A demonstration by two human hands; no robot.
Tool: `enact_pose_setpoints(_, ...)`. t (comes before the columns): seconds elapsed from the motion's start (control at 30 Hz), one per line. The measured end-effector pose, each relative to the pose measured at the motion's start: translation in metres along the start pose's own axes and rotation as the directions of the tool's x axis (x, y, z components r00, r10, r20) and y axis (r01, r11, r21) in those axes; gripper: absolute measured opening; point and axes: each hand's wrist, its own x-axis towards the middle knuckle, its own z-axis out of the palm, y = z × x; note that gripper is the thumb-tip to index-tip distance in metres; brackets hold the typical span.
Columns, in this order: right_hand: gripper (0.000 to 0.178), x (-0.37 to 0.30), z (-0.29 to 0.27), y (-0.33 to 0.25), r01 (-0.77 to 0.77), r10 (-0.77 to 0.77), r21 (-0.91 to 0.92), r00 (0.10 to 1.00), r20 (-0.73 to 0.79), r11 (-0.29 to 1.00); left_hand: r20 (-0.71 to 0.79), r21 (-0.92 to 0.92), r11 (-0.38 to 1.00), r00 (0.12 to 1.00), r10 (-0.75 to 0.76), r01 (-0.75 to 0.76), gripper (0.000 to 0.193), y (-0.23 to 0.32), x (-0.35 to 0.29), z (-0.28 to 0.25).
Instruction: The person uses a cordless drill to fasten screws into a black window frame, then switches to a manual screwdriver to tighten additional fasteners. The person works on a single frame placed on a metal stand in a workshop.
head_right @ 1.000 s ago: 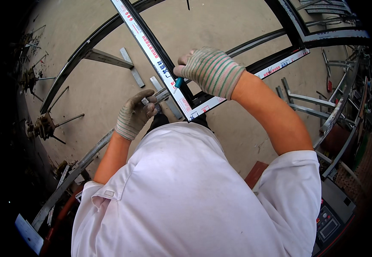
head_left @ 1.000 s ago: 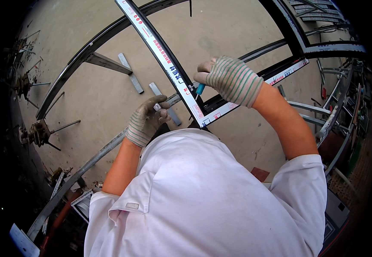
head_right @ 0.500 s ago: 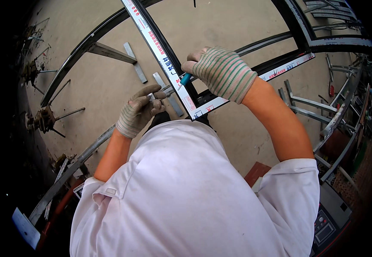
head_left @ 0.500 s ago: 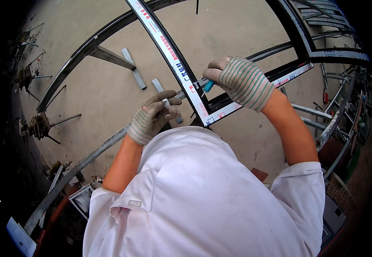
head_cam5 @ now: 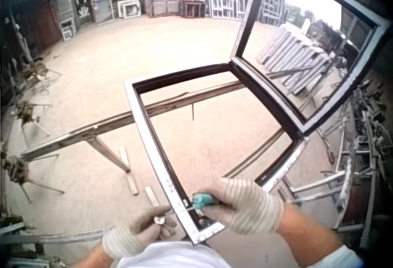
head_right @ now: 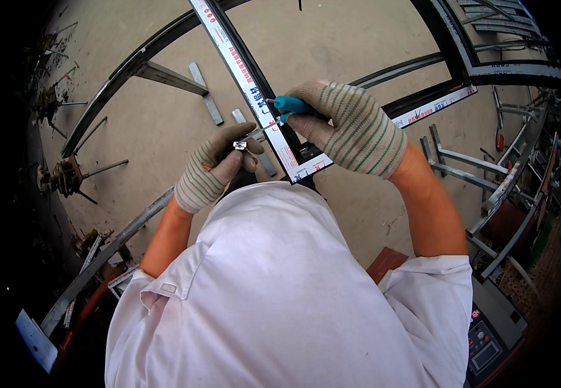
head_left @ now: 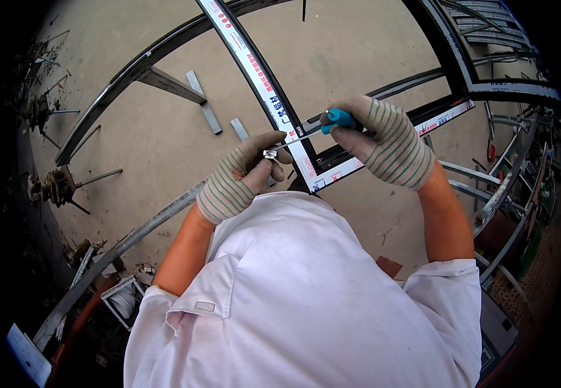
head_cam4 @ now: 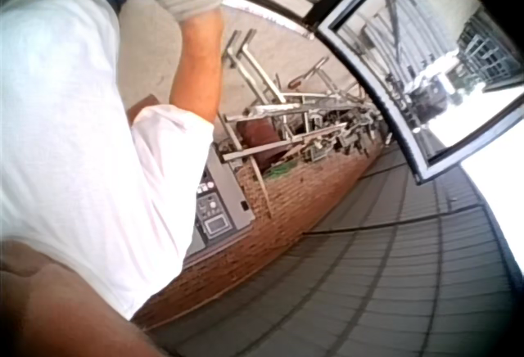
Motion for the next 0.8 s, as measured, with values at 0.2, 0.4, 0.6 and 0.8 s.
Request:
enact_pose_setpoints(0.2,0.022,-0.003,-0.002,-0.003,0.016,-0.017,-0.035,1.000,-0.005,0.999,-0.013,0.008,1.000,1.000,0.016,-0.015,0.049,-0.002,-0.001,0.001)
enact_pose_setpoints(0.4,0.021,-0.002,-0.006,-0.006,0.003,0.001,-0.090,0.999,0.039,0.996,0.001,0.043,0.999,1.000,-0.004,0.004,0.049,0.006,-0.002,0.002)
enact_pose_setpoints(0.6,0.019,-0.001,-0.007,-0.010,-0.027,0.036,-0.108,0.996,0.080,0.994,-0.013,0.117,0.993,1.000,-0.009,0.010,0.049,0.009,-0.002,0.004)
enact_pose_setpoints(0.8,0.021,0.002,-0.006,-0.010,-0.298,0.287,0.081,0.950,0.126,0.951,-0.018,0.232,0.971,0.998,-0.063,0.065,0.049,0.020,-0.004,0.005)
